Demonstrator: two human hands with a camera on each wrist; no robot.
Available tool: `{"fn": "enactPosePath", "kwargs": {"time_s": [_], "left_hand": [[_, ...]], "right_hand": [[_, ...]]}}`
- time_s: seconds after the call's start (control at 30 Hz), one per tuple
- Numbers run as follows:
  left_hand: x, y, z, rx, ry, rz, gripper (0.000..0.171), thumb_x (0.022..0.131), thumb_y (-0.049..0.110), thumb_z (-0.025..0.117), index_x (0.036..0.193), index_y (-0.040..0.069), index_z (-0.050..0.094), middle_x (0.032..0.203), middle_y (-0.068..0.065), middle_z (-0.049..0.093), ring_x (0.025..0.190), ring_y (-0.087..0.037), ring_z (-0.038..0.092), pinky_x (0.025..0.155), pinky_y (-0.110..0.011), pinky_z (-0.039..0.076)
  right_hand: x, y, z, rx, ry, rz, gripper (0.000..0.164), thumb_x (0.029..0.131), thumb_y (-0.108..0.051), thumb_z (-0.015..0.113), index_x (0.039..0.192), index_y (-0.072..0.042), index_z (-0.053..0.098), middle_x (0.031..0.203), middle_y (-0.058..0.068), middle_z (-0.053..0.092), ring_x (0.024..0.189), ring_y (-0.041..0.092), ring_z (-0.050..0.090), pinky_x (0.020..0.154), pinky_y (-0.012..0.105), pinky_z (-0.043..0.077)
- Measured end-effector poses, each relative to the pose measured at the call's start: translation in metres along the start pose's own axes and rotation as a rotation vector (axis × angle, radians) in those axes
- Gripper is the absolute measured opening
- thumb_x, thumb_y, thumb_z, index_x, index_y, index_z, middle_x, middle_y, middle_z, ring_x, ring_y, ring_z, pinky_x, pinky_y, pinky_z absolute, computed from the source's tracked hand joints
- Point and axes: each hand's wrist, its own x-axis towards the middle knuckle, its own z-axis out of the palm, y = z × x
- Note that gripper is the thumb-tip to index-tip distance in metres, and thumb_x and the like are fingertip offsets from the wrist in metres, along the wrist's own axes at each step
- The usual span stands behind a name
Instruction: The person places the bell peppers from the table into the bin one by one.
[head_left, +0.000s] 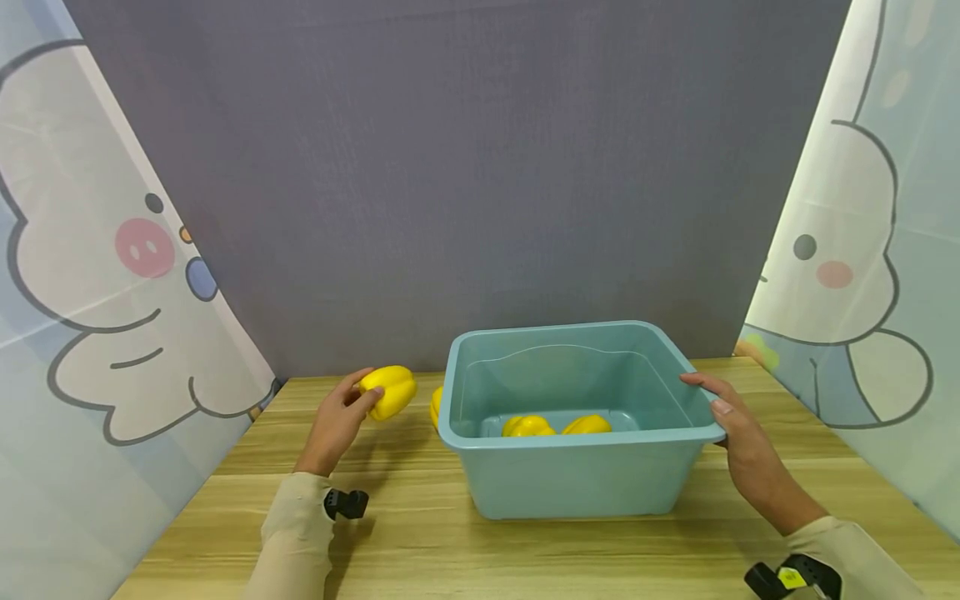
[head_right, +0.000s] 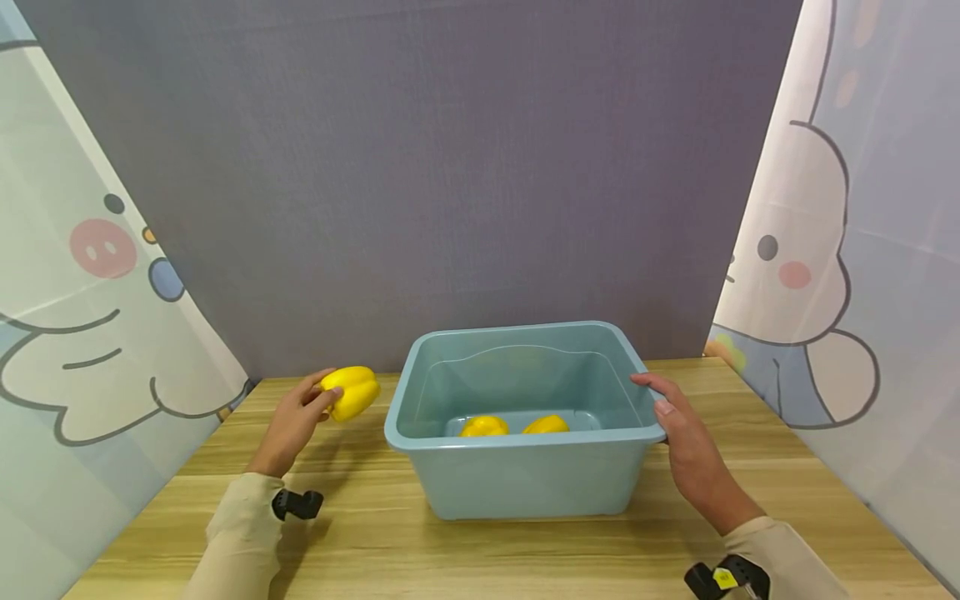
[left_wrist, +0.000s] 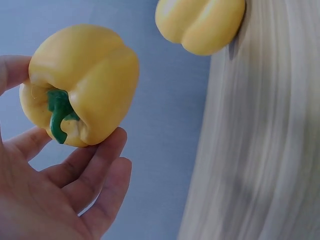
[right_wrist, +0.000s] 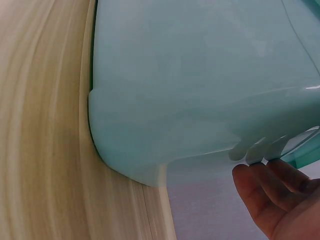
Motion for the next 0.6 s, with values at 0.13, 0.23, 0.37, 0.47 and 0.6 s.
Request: {"fn": "enactPosePath", "kwargs": {"time_s": [0.13,0.23,0.37,0.47,0.6], "left_hand": [[0.000,0.005,0.000,-0.018,0.001,0.019,0.061,0.098,0.050,0.060,0.151,0.023,0.045,0.131,-0.012,0.060,0.109,-0.027,0.059,0.097,-0.051,0.047],[0.000,0.009,0.000,-0.050,-0.002,0.029,0.061,0.098,0.050,0.060,0.151,0.022,0.045,0.131,-0.012,0.059,0.108,-0.027,0.058,0.097,-0.052,0.047],[0.000,0.013,0.000,-0.094,-0.011,0.037,0.062,0.098,0.052,0.059,0.151,0.022,0.045,0.133,-0.011,0.058,0.110,-0.026,0.058,0.096,-0.048,0.049],[-0.001,0.015,-0.001,-0.118,-0.020,0.041,0.062,0.098,0.053,0.059,0.150,0.022,0.045,0.135,-0.011,0.056,0.112,-0.026,0.059,0.094,-0.039,0.052],[-0.001,0.017,-0.001,-0.158,-0.032,0.038,0.062,0.098,0.052,0.059,0.150,0.022,0.045,0.137,-0.011,0.055,0.111,-0.026,0.061,0.093,-0.035,0.052]], "right_hand": [[0.000,0.000,0.000,-0.003,0.000,-0.001,0.049,0.109,-0.023,0.015,0.149,-0.009,0.040,0.147,-0.010,0.031,0.114,0.017,0.042,0.080,0.027,0.042],[0.000,0.000,0.000,0.001,0.002,-0.006,0.049,0.109,-0.023,0.015,0.149,-0.008,0.040,0.147,-0.009,0.031,0.114,0.017,0.041,0.080,0.027,0.042],[0.000,0.000,0.000,-0.003,0.002,-0.010,0.049,0.109,-0.023,0.015,0.149,-0.007,0.040,0.147,-0.009,0.031,0.114,0.017,0.042,0.079,0.027,0.042],[0.000,-0.001,0.000,-0.009,0.005,-0.010,0.049,0.109,-0.023,0.015,0.148,-0.007,0.040,0.147,-0.009,0.032,0.113,0.016,0.043,0.079,0.027,0.043],[0.000,-0.002,0.000,-0.012,0.010,-0.018,0.049,0.109,-0.022,0.016,0.148,-0.007,0.041,0.146,-0.011,0.033,0.112,0.015,0.044,0.078,0.027,0.043]]}}
